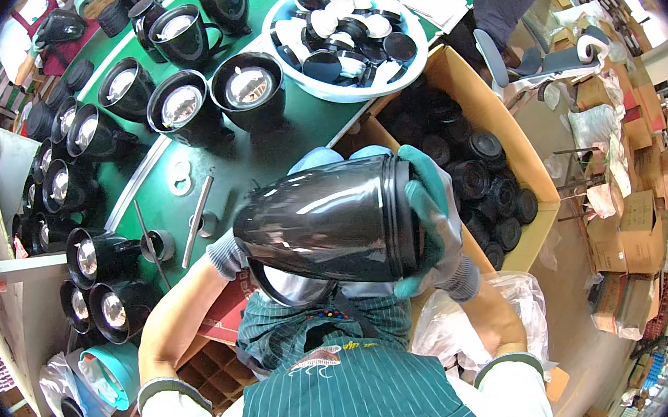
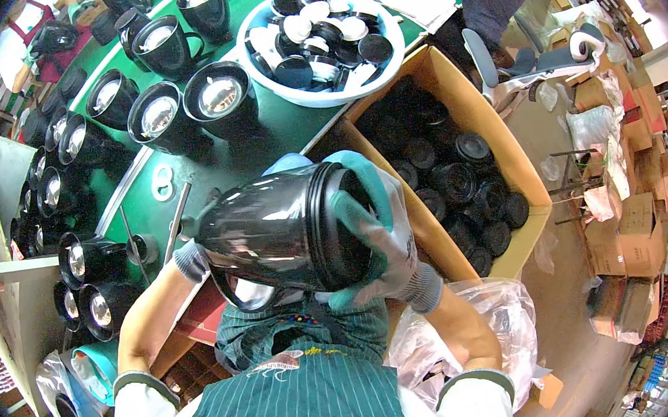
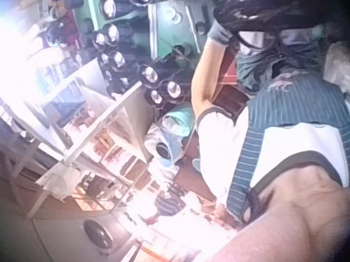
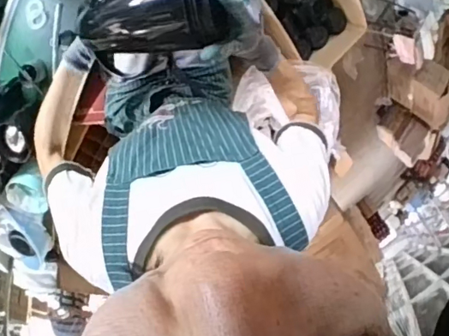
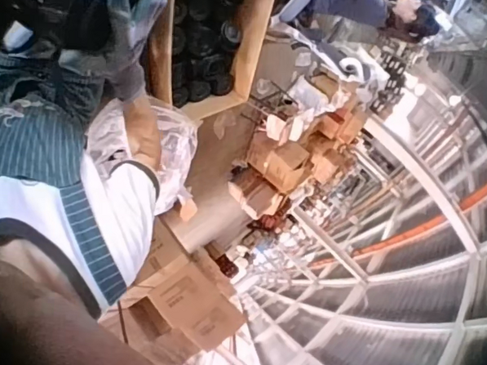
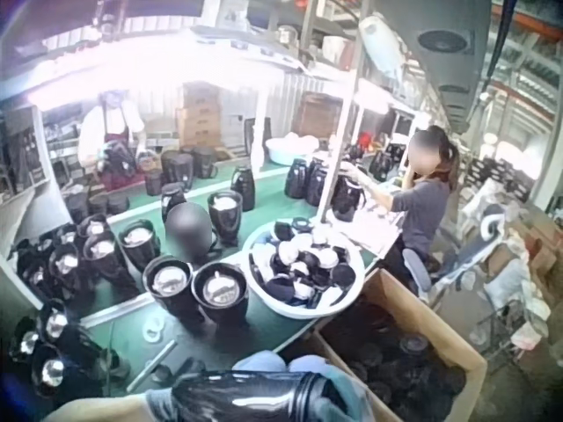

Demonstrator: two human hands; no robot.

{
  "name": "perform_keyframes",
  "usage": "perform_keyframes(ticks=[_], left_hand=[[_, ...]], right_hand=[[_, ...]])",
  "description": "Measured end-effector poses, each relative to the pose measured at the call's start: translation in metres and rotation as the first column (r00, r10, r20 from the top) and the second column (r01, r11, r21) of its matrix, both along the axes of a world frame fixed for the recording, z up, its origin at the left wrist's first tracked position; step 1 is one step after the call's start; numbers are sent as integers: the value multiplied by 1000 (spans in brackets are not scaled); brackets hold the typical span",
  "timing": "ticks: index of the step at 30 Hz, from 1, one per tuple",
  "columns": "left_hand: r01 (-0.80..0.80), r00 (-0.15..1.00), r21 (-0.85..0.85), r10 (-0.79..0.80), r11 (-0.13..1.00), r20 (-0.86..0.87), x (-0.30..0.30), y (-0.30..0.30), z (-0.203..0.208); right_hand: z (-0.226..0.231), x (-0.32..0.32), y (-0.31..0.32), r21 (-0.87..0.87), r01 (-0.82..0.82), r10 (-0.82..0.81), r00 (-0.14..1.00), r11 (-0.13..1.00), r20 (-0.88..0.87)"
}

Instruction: The person assembles black electric kettles by inserting a metal heating element into the base and screwing on a black lid. They handle the kettles one at a time, placing finished units on a green table and retrieving new ones from a cardboard box.

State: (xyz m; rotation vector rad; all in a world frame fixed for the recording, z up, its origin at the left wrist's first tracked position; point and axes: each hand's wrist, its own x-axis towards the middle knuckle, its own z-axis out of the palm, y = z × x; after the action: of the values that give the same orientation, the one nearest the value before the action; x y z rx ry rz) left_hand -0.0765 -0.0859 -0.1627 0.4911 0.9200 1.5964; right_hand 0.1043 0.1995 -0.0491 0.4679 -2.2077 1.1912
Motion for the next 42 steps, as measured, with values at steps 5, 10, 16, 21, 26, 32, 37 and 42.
perform_keyframes(ticks=[5,10,16,21,26,32,37,42], left_hand=[[-418,334,77,231,905,-914,5,14,101],[99,-700,306,285,947,-654,18,29,172],[-333,740,112,334,936,-584,-6,-44,30],[-468,541,84,360,880,-760,7,-25,43],[-194,-664,389,171,900,-728,14,-12,165],[-479,863,76,485,874,-141,10,-55,39],[-475,542,132,407,870,-735,21,-38,60],[-194,-516,373,229,907,-825,13,-20,173]], right_hand=[[2,1,-22,-687,162,97,942,709,322],[-70,11,10,-593,282,256,706,754,661],[-26,24,8,-1,50,-47,959,999,281],[-45,8,-15,-461,-52,119,986,886,118],[-68,19,-19,-449,82,95,929,890,358],[-21,-15,-20,0,6,-6,999,1000,-46],[-16,-28,-31,-376,-265,232,964,888,-131],[-48,-2,-28,-822,240,430,757,517,492]])
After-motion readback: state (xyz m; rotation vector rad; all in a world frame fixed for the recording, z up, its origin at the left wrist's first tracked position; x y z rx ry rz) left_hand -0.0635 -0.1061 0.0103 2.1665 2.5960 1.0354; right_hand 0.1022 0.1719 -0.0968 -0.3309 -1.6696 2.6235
